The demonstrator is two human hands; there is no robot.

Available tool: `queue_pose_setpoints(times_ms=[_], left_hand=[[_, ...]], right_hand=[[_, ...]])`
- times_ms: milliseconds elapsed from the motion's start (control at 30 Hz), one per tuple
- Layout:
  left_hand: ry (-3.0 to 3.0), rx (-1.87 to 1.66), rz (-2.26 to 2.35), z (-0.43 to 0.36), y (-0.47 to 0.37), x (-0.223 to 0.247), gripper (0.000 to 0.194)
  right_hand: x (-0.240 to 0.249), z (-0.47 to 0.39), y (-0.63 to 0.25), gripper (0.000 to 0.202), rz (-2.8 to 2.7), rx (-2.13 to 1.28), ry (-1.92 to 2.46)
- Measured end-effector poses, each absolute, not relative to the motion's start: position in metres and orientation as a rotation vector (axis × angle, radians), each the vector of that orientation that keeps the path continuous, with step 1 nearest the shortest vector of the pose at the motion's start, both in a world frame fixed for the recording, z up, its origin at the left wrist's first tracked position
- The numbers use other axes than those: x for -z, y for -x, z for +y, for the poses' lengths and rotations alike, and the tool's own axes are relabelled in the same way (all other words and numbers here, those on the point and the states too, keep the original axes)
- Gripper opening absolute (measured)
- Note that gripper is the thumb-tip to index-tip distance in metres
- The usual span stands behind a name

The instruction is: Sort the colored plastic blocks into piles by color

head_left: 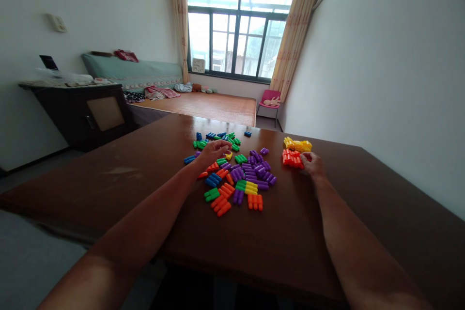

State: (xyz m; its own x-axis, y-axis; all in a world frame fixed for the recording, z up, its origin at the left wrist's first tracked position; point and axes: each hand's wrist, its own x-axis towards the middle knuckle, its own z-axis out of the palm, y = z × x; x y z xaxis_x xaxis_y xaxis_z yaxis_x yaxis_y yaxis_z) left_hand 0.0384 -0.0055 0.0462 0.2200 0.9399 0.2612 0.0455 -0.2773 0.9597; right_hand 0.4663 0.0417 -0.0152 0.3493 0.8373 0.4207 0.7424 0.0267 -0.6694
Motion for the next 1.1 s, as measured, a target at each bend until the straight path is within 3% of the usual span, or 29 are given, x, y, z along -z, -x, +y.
queue_pose_setpoints(times_ms=[167,333,500,633,767,933,1100], left_hand=[[-1.741,-1.109,0.964,-0.002,-0.022,-0.052,0.036],[-2.028,-0.624,0.738,-0.025,-0.013,-0.077,0.026],[-2.166,-0.247,0.524,-0.046,-0.026,-0.092,0.038],[-2.321,-0.174,0.451,-0.039,-0.032,-0.075,0.037],[-2.514,-0.411,0.703,-0.019,-0.019,-0.066,0.026],[-2.352,-0.82,1.408,-0.001,0.029,-0.078,0.03],[-2.263,-0.234,1.558,-0.003,0.061,-0.08,0.029]], right_hand=[[0.018,0.043,-0.468,0.039,-1.417,-0.168,1.716],[0.001,0.036,-0.452,0.04,-1.404,-0.004,1.702],[-0.021,0.02,-0.426,0.037,-1.52,0.087,1.633],[-0.028,0.014,-0.409,0.036,-1.561,0.123,1.549],[-0.034,0.011,-0.393,0.036,-1.635,0.078,1.459],[-0.037,0.006,-0.373,0.036,-1.828,-0.048,1.388],[-0.027,0.002,-0.361,0.036,-2.071,-0.159,1.403]])
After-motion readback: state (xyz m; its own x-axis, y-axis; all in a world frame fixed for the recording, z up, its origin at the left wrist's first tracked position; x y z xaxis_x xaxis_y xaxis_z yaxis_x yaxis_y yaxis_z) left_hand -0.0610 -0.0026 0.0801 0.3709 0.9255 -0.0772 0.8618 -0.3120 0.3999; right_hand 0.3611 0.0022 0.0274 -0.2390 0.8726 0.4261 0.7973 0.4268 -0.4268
